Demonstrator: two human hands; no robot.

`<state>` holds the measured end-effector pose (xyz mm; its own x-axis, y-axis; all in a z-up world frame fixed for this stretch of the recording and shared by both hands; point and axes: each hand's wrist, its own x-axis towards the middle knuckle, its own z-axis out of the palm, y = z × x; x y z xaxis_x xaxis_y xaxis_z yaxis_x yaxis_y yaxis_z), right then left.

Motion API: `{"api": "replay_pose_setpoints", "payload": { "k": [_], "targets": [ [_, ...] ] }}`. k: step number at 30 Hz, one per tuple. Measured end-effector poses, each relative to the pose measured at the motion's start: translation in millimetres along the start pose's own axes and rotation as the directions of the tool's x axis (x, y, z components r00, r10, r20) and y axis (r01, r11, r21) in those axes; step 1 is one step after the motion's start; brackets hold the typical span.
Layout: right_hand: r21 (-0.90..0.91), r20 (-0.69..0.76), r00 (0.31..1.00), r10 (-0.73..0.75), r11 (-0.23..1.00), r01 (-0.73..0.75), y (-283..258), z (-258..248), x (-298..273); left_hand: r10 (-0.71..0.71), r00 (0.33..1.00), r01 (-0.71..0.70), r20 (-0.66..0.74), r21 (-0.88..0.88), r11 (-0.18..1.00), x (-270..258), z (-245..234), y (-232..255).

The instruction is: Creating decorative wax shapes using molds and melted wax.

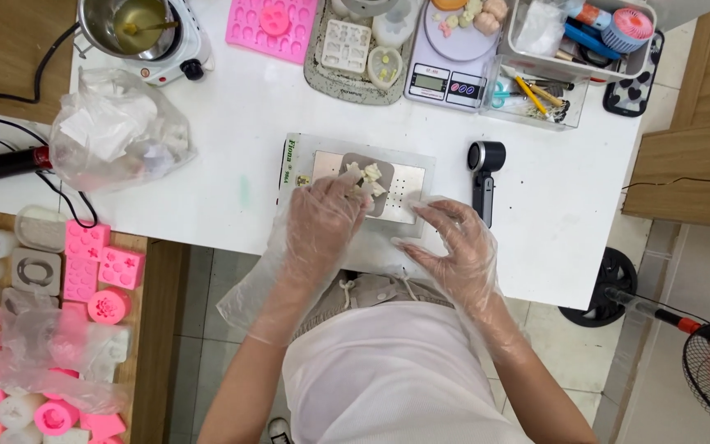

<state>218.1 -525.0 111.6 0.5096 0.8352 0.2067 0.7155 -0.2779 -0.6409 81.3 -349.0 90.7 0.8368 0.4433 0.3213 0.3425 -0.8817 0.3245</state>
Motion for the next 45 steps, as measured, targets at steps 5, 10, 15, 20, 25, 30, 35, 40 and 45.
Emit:
{"api": "replay_pose_setpoints", "payload": {
  "k": [5,10,15,20,25,30,35,40,45],
  "targets": [
    [0.029,0.005,1.0,0.0,1.0,0.0,4,1,-1,0.029,1.0,-0.029,-0.002,-0.05,0.998,-1,16,-22],
    [0.044,0.014,1.0,0.028,0.999,-0.028,4,1,-3,0.152,0.978,-0.165,0.144,0.083,0.983,0,4,-23],
    [0.031,0.018,0.999,0.041,0.999,-0.041,3,2,-4,0.252,0.934,-0.295,0.253,0.148,0.944,10,-17,-15],
    [0.019,0.028,0.998,0.048,0.999,-0.048,2,1,-2,0.229,0.943,-0.256,0.241,0.087,0.963,1,3,-23],
    [0.025,0.05,0.996,0.068,0.997,-0.069,2,3,-3,0.258,0.936,-0.275,0.239,0.043,0.96,-1,0,-28],
    [0.011,0.049,0.998,0.041,0.999,-0.041,-1,5,0,0.252,0.941,-0.265,0.228,0.027,0.964,-5,-7,-24],
    [0.004,0.072,0.996,0.052,0.999,-0.052,-2,8,1,0.235,0.957,-0.229,0.17,-0.05,0.972,-20,4,-31],
    [0.012,0.08,0.996,0.05,0.999,-0.051,-3,10,0,0.235,0.956,-0.233,0.177,-0.032,0.972,-23,10,-36],
    [0.015,0.081,0.996,0.049,0.999,-0.05,-1,11,-2,0.235,0.949,-0.234,0.209,-0.031,0.972,-18,7,-34]
  ]
}}
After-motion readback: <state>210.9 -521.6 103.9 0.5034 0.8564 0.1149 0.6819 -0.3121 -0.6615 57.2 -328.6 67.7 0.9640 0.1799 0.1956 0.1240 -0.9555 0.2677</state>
